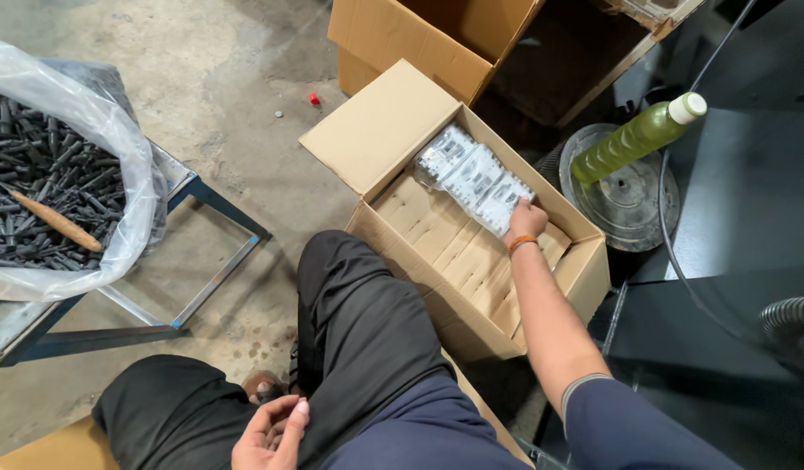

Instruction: The person sits on the floor between two cardboard boxes. They take plastic-wrapped electrical components from the left box, use a wooden stick to press into the component, rewrap them, and place them into the right box. This process is repeated for several units.

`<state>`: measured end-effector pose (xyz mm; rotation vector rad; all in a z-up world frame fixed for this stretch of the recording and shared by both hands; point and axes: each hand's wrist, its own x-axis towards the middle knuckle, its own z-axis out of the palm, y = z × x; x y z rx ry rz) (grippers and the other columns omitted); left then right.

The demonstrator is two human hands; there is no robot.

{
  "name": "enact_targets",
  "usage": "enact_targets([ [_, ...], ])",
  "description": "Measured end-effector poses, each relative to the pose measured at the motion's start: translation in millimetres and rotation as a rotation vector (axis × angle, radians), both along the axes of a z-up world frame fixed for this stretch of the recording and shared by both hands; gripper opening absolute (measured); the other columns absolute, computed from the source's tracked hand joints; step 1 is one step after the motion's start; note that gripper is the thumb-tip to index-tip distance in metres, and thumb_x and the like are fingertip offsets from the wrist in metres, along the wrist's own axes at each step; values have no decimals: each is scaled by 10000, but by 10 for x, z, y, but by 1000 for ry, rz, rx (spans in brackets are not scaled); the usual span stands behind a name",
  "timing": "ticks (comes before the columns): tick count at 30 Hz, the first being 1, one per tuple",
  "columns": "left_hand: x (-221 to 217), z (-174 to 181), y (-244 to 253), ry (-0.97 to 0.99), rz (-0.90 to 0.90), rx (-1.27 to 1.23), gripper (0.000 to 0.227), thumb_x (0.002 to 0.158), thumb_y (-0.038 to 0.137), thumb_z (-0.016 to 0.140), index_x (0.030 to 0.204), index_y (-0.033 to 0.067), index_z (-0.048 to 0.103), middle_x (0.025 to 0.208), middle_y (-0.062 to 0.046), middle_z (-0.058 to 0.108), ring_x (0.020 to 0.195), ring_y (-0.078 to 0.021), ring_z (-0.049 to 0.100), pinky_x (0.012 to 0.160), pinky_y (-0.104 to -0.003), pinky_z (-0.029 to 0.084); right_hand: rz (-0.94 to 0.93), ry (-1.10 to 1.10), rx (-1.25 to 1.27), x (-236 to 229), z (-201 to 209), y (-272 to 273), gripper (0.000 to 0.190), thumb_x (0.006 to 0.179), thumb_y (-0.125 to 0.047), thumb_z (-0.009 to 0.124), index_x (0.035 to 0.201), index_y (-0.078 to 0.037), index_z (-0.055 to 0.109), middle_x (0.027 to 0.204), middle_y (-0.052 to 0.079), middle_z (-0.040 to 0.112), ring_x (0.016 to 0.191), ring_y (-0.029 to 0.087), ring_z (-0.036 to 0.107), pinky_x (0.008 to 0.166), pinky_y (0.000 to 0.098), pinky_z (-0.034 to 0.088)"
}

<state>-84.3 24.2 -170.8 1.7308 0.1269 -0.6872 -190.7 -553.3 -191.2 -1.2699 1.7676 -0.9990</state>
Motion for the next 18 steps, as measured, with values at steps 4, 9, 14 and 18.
enact_targets([
  [4, -59, -43, -13, -52, 1, 11, 275, 810, 72, 810, 1064, -10, 743, 916, -123, 794, 804, -147, 760, 719, -254, 583, 43, 452, -34, 39, 100, 235, 414, 1005, -361, 697, 1301, -72, 672, 1335, 162, 662, 1175, 305, 654, 983, 416, 539],
  [9, -70, 3, -81, -107, 10, 77, 273, 795, 55, 828, 1047, -16, 754, 873, -129, 800, 724, -139, 739, 659, -242, 570, 378, 630, -443, 133, 339, 629, 684, 979, -471, 713, 1590, -255, 492, 1692, 154, 293, 1541, 368, 351, 1210, 588, 331],
  [14, -116, 140, -146, -333, -61, 271, 309, 748, 73, 865, 1036, 10, 773, 830, -84, 808, 654, -63, 724, 626, -193, 556, 657, 897, -359, 529, 521, 755, 923, 733, -676, 783, 1517, -347, 424, 1633, 216, 174, 1489, 488, 134, 1085, 785, 78],
  [18, -124, 139, -195, -291, -86, 253, 322, 755, 68, 848, 1061, 13, 764, 842, -80, 808, 586, -64, 682, 535, -207, 521, 749, 945, -255, 756, 566, 589, 956, 760, -687, 756, 1572, -352, 380, 1684, 107, 247, 1536, 453, 178, 1077, 859, 48],
])
